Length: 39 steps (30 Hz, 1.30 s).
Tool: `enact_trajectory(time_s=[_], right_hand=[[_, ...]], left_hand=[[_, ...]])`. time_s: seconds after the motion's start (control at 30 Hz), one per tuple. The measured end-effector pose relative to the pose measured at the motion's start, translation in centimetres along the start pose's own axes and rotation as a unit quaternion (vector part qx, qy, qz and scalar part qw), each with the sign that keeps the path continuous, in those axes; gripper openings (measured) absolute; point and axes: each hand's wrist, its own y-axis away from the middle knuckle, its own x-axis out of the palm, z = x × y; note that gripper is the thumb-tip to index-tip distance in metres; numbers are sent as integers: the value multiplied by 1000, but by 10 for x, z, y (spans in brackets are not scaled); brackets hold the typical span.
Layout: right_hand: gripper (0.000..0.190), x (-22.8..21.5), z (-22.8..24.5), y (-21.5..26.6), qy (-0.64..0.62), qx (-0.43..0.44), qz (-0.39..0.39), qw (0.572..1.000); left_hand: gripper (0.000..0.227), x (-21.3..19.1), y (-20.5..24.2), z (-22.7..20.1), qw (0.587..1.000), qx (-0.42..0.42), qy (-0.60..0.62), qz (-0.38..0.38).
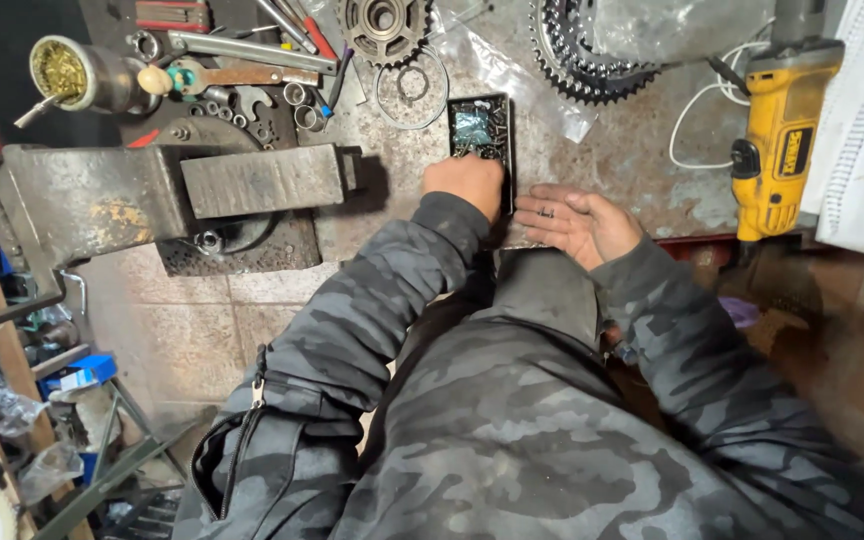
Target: The person opens a small drawer filled with screws and sorts through them with their hands. They pick up a small blue object and walk across the workshop floor, passing a bicycle wheel. The person then opens a larger drawer containing various small parts and places the blue object inside before returning to the first drawer.
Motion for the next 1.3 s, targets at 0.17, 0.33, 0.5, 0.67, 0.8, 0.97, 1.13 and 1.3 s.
enact_trajectory(time_s=[0.17, 0.33, 0.5, 0.67, 0.8, 0.97, 1.13, 1.3], right_hand=[[59, -14, 7, -8, 15, 11, 0, 1000], [51, -18, 26, -14, 76, -3, 30, 997], [46, -11, 54, -25, 133, 11, 34, 990], [43, -1, 83, -33, 166, 35, 50, 984], [43, -6, 90, -46, 186, 61, 61, 979], [50, -16, 89, -64, 229, 52, 111, 966], [53, -17, 89, -69, 230, 35, 134, 963], [47, -5, 98, -62, 240, 32, 118, 963]], left_hand=[[31, 7, 5, 1, 1000, 0, 0, -1], [31, -17, 18, 6, 998, -11, 61, -7], [54, -70, 11, -6, 992, -70, 97, 51], [45, -15, 17, 11, 993, -76, 93, 22], [39, 13, 34, 5, 986, -84, 137, -49], [39, -1, 42, -2, 974, -112, 188, -60], [38, -14, 11, 1, 969, -138, 190, -83], [41, 6, -19, 3, 980, -156, 120, -10]])
